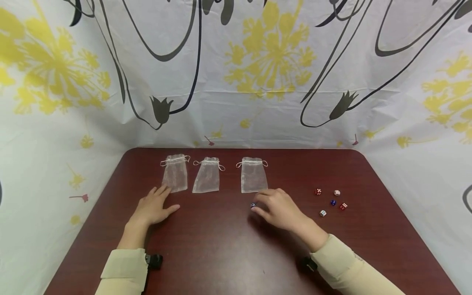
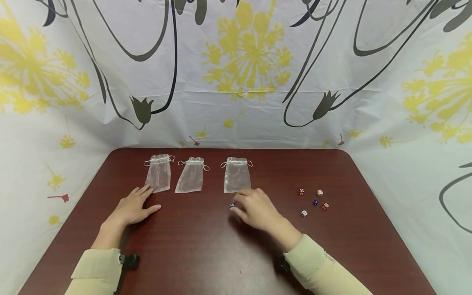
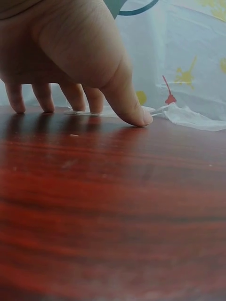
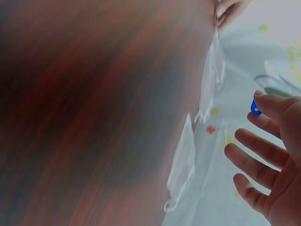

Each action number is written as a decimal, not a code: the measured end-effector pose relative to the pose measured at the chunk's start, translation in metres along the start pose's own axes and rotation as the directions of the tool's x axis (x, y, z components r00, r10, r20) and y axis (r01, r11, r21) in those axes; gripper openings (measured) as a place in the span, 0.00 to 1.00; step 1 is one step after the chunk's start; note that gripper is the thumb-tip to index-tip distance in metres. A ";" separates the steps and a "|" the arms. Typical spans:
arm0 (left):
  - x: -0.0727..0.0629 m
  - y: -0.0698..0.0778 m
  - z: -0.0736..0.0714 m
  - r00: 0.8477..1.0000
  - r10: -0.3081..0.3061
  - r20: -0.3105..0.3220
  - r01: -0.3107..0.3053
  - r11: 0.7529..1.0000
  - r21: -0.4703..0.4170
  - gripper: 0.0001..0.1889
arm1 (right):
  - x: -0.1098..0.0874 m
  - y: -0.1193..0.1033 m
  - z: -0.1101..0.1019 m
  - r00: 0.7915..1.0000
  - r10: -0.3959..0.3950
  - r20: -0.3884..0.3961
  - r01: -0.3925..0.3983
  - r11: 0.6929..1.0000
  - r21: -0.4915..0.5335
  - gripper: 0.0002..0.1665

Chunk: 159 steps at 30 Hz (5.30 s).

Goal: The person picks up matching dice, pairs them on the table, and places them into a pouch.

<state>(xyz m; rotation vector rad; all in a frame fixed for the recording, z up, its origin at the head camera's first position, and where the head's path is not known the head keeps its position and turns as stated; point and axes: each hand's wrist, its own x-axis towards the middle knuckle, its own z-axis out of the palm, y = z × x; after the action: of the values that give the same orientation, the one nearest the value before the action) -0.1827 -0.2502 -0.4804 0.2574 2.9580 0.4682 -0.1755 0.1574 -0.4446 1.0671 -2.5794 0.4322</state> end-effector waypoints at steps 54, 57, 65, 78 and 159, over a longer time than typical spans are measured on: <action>-0.001 0.000 -0.002 0.999 0.001 0.035 0.000 1.000 -0.024 0.43 | 0.042 -0.034 0.014 0.992 -0.044 0.118 0.053 0.996 -0.077 0.21; -0.001 0.000 -0.001 0.999 -0.002 0.042 0.002 1.000 -0.015 0.43 | 0.047 -0.026 0.002 0.998 -0.015 0.060 0.020 0.996 -0.082 0.19; 0.000 -0.001 0.000 0.999 -0.006 0.046 0.006 1.000 -0.009 0.43 | 0.053 -0.013 -0.016 1.000 0.003 -0.026 -0.005 0.994 -0.107 0.15; -0.001 -0.002 0.001 0.999 0.001 0.037 0.000 1.000 -0.015 0.43 | 0.032 0.009 -0.033 0.997 0.040 -0.067 -0.046 0.994 -0.097 0.15; -0.003 -0.001 0.002 1.000 0.004 0.007 -0.004 1.000 -0.022 0.44 | -0.148 0.166 -0.058 0.899 0.435 0.053 -0.423 0.893 -0.150 0.14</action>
<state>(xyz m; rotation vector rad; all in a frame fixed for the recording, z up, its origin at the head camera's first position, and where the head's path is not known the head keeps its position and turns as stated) -0.1799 -0.2508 -0.4821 0.2625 2.9443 0.4993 -0.1854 0.3847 -0.4766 0.4693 -2.8728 0.3085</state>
